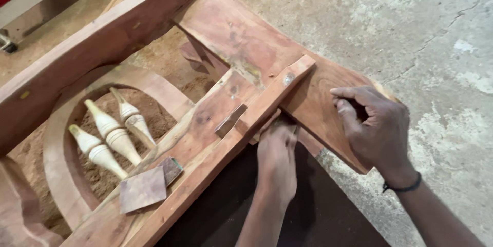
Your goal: The person sands the wooden surfaces and carved legs of a large furniture frame using small pieces of sandpaper by hand.
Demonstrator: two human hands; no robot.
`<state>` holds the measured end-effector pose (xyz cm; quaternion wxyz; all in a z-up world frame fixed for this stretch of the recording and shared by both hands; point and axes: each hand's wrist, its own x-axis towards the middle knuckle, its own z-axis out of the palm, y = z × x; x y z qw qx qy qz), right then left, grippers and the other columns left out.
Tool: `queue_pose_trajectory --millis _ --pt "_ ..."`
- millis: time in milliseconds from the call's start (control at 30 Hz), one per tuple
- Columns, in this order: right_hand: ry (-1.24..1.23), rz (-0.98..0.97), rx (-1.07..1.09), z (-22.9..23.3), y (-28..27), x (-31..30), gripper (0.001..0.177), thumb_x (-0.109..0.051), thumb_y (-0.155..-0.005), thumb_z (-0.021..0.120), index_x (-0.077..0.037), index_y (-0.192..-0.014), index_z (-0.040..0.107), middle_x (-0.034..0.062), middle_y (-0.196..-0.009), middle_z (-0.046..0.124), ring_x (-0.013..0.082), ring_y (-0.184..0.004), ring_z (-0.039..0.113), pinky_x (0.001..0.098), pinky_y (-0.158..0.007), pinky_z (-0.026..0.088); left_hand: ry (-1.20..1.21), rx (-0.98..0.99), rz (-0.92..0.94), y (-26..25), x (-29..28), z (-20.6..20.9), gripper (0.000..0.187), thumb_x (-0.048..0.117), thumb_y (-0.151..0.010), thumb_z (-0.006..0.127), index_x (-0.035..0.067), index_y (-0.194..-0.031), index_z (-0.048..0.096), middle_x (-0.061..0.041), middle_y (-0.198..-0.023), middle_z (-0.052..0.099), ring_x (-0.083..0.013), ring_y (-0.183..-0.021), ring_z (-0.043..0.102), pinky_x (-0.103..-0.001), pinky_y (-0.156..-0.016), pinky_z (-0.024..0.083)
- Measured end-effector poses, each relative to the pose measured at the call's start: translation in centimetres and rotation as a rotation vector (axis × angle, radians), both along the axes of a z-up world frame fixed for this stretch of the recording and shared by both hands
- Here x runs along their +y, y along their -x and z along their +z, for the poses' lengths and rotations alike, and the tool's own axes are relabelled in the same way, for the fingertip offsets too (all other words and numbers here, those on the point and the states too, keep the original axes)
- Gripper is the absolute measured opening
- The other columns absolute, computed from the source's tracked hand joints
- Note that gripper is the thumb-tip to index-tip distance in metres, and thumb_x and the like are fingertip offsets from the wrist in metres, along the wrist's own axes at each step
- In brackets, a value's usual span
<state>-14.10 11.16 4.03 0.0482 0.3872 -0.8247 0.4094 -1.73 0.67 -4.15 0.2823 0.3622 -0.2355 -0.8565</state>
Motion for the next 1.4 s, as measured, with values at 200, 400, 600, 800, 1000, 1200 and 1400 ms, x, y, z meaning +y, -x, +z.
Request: queue_pose_trajectory --millis 200,400,600,800,1000,1200,1400 --pt "0.037 0.046 -0.013 -0.1 0.3 -0.2 0.014 -0.007 -0.093 0.072 -0.008 -0.105 0.079 0.0081 -0.103 0.079 0.0161 -0.078 0.075 0.0284 -0.069 0.057 -0.065 -0.101 0.006 0.0 -0.1 0.5 0.027 -0.005 -0.086 0.052 0.013 -0.066 0.046 0.003 -0.071 0.045 -0.0095 -0.07 0.044 -0.026 -0.073 0.04" --pt "0.064 0.044 -0.042 -0.2 0.3 0.0 0.015 -0.006 -0.095 0.069 -0.007 -0.107 0.079 0.0075 -0.102 0.079 0.0146 -0.081 0.075 0.0278 -0.071 0.058 0.031 -0.107 -0.035 1.6 -1.0 2.3 0.029 0.001 -0.088 0.052 0.014 -0.064 0.042 0.002 -0.068 0.041 -0.0105 -0.068 0.041 -0.027 -0.069 0.038" --pt "0.061 0.02 0.031 -0.2 0.2 0.2 0.014 -0.004 -0.091 0.071 -0.004 -0.104 0.078 0.0116 -0.102 0.077 0.0205 -0.083 0.074 0.0314 -0.072 0.056 0.047 -0.007 0.003 -0.8 0.4 2.7 0.027 -0.001 -0.091 0.048 0.012 -0.068 0.046 0.003 -0.072 0.041 -0.0081 -0.07 0.04 -0.026 -0.067 0.036" --pt "0.09 0.051 -0.046 0.6 0.1 -0.1 0.016 -0.005 -0.094 0.069 -0.007 -0.107 0.077 0.0082 -0.101 0.078 0.0177 -0.083 0.076 0.0287 -0.073 0.057 0.081 0.058 0.066 0.0 0.1 -0.3 0.028 -0.004 -0.086 0.053 0.01 -0.064 0.045 0.002 -0.071 0.041 -0.0094 -0.069 0.042 -0.027 -0.067 0.039" --pt "0.076 0.032 -0.056 0.1 0.1 0.2 0.015 -0.007 -0.093 0.07 -0.006 -0.106 0.078 0.0085 -0.102 0.078 0.0171 -0.081 0.075 0.0294 -0.072 0.057 0.03 0.009 0.057 0.9 -0.8 -1.0 0.028 -0.005 -0.082 0.051 0.013 -0.062 0.044 0.002 -0.068 0.041 -0.0095 -0.066 0.042 -0.026 -0.066 0.041" --pt "0.058 -0.001 -0.04 0.3 0.1 0.1 0.014 -0.008 -0.092 0.071 -0.007 -0.104 0.079 0.0086 -0.102 0.078 0.0175 -0.077 0.074 0.0301 -0.069 0.056 0.077 -0.15 -0.008 -0.8 -0.6 -0.1 0.025 -0.003 -0.082 0.05 0.015 -0.064 0.05 0.003 -0.066 0.042 -0.0084 -0.06 0.037 -0.026 -0.056 0.03" --pt "0.107 0.032 -0.072 0.6 0.0 -0.1 0.017 -0.01 -0.095 0.068 -0.008 -0.108 0.078 0.0064 -0.102 0.078 0.0155 -0.081 0.075 0.0283 -0.073 0.058 0.034 -0.213 -0.065 0.1 -1.3 1.1 0.027 0.0 -0.084 0.053 0.013 -0.063 0.043 0.003 -0.064 0.038 -0.0088 -0.06 0.036 -0.025 -0.057 0.033"
